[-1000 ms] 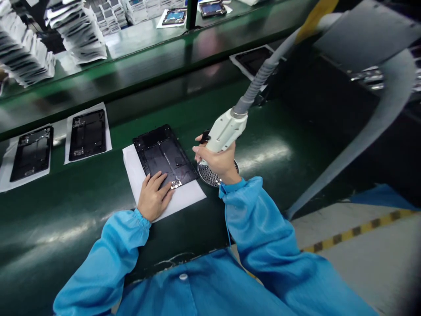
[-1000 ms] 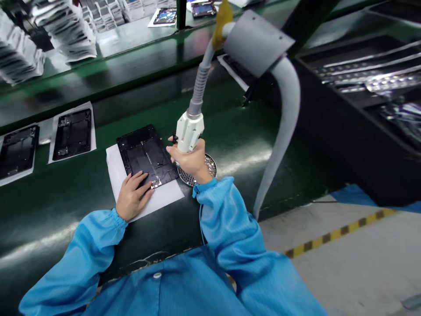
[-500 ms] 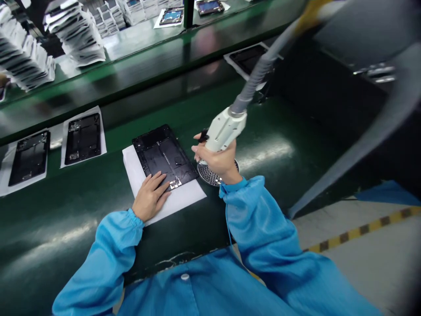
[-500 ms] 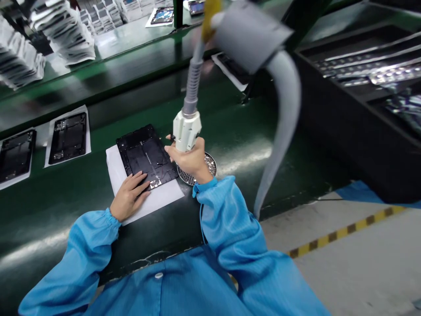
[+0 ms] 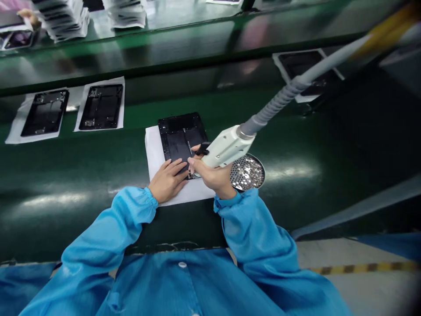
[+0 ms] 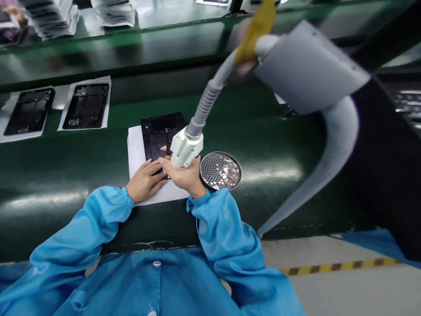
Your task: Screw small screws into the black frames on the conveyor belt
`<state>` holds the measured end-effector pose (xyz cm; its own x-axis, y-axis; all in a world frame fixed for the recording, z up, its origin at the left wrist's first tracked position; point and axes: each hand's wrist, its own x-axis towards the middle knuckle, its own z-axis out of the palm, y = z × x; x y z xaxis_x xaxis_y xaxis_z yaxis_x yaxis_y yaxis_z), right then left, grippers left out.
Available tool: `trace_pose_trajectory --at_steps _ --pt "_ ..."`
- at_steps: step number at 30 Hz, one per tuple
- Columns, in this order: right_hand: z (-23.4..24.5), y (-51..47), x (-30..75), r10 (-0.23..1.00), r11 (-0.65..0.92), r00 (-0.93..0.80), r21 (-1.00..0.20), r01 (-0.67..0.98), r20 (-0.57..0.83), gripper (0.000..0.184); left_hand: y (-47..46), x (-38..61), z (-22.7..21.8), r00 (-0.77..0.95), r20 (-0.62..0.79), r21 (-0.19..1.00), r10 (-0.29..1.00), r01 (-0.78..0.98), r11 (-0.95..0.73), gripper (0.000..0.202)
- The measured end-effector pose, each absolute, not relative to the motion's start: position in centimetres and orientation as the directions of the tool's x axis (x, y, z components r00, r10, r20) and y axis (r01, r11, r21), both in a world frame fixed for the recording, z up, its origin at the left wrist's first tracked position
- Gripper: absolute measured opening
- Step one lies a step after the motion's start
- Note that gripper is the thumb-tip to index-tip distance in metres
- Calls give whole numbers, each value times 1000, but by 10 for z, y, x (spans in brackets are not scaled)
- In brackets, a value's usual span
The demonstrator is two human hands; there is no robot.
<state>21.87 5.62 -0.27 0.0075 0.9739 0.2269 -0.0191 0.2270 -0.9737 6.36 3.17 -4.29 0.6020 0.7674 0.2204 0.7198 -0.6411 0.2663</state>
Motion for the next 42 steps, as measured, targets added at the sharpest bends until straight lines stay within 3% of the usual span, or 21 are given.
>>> trace_pose_trajectory --at_steps 6,14,26,30,34,37,39,42 --pt "-8 54 222 969 244 -38 -969 32 243 21 32 67 -44 606 189 287 773 718 -634 32" --pt "-17 49 222 944 328 -65 -938 108 323 11 31 68 -44 604 209 300 769 709 -638 34" --pt "-12 53 223 965 210 -166 -977 27 203 22 32 65 -43 600 234 271 765 715 -644 33" --pt "-1 54 224 976 182 -117 -983 -23 183 21 26 62 -42 610 229 235 759 722 -651 33" --pt "13 51 239 966 257 28 -964 -63 256 23 1 58 -40 623 256 189 739 718 -670 32" --pt "18 50 253 951 304 78 -950 -75 298 21 -15 49 -33 601 291 247 744 704 -666 31" --pt "19 50 258 949 309 91 -948 -73 302 20 -17 38 -25 430 308 341 848 783 -521 34" --pt "19 47 261 950 299 104 -953 -48 293 21 -7 23 -10 -82 155 412 985 911 11 40"
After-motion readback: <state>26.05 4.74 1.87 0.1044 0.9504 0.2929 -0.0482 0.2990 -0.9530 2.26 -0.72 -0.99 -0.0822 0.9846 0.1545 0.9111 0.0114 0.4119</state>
